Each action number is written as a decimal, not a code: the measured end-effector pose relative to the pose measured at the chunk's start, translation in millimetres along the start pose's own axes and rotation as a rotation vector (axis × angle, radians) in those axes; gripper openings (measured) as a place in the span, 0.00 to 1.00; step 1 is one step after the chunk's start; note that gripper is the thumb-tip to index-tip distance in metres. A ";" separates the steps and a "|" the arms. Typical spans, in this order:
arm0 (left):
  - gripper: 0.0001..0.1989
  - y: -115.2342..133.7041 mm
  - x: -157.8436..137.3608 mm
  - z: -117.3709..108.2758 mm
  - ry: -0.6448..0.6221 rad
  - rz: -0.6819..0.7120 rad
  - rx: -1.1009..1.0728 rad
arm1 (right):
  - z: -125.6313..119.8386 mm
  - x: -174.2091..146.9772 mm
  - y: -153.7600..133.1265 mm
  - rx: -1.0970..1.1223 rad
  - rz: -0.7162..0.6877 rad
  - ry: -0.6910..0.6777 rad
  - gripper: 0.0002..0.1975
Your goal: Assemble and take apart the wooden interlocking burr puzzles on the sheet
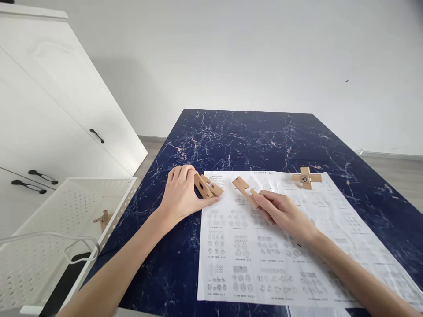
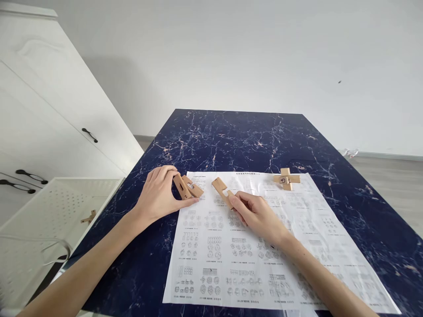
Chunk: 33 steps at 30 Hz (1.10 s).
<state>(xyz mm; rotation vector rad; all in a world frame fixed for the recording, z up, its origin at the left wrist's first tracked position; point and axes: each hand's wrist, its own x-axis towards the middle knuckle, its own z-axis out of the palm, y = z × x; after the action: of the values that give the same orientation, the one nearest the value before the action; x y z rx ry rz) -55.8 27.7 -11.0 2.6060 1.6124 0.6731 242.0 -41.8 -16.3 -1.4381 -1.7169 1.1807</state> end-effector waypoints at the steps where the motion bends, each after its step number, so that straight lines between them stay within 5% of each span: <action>1: 0.43 0.9 -1.2 0.5 0.007 0.002 0.011 | 0.9 1.6 -0.3 -0.015 0.007 0.005 0.29; 15: 0.53 22.0 -20.3 14.1 -0.021 -0.040 0.084 | 25.9 71.9 -40.7 -0.937 -0.084 -0.149 0.20; 22: 0.40 17.7 -18.4 13.1 -0.142 0.136 -0.041 | 35.9 66.8 -50.8 -1.143 -0.140 -0.114 0.21; 27: 0.32 17.0 -16.9 9.2 -0.244 0.229 -0.068 | 4.6 36.1 -34.5 -1.141 -0.153 -0.015 0.21; 33: 0.31 19.0 -16.7 12.2 -0.244 0.174 -0.041 | -61.4 -16.8 -2.2 -0.904 -0.313 0.420 0.15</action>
<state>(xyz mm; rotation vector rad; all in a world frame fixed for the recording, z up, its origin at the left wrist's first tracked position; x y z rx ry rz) -41.7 7.2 -23.8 2.6949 1.3034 0.3680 298.4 -42.7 13.3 -1.6349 -2.1361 -0.1310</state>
